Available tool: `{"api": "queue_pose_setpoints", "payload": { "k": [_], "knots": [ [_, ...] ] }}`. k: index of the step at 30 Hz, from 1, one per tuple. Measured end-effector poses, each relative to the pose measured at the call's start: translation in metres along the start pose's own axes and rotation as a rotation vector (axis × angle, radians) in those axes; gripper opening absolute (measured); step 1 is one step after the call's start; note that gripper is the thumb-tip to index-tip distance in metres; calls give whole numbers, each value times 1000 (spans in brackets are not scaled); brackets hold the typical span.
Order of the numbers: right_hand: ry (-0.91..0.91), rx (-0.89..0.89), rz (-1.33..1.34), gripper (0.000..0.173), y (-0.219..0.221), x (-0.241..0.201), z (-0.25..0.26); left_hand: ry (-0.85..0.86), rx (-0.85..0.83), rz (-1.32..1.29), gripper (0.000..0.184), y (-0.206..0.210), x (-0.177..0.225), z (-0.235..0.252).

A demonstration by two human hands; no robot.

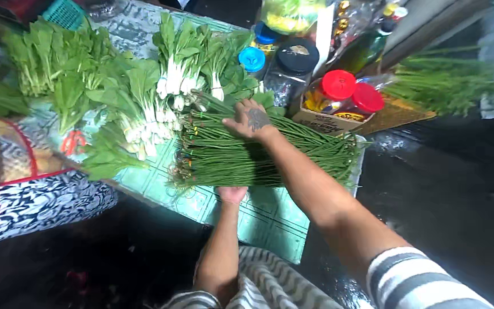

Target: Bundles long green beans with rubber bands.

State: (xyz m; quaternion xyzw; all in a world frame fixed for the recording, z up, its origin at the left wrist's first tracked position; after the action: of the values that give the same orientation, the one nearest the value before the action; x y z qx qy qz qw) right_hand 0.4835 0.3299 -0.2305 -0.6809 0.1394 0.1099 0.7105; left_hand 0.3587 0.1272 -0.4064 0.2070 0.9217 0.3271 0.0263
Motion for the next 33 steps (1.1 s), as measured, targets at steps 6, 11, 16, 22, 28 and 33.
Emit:
{"api": "queue_pose_setpoints", "payload": {
  "k": [6, 11, 16, 22, 28, 33],
  "knots": [
    [9, 113, -175, 97, -10, -51, -70, -121, -48, 62, 85, 1, -3, 1],
    [0, 159, -331, 84, 12, -77, -131, -168, 14, 8, 79, 6, -1, -8],
    [-30, 172, -221, 78, -7, -74, -137, -155, 37, -11, 79, 15, 3, -11],
    [52, 167, -296, 37, -40, -10, -47, -147, 13, -2, 92, 11, -3, -2],
    [111, 269, -86, 57, -34, 18, -61, -133, 32, -8, 92, 10, 0, -3],
    [352, -55, -67, 99, -5, 95, -74, -114, -7, 72, 96, 8, -1, 1]
  ]
}}
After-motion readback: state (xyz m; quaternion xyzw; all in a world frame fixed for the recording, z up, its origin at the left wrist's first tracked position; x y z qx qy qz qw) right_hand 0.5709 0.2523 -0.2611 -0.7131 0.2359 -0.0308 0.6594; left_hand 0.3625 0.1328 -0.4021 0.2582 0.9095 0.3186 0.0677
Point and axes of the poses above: each hand's wrist, its own z-axis towards the middle knuckle, its own y-axis out of the palm, x = y × z, the point moved 10 cm from there along z, towards the middle knuckle, and after that the axes turned 10 degrees about x, right-handed, at the moved point
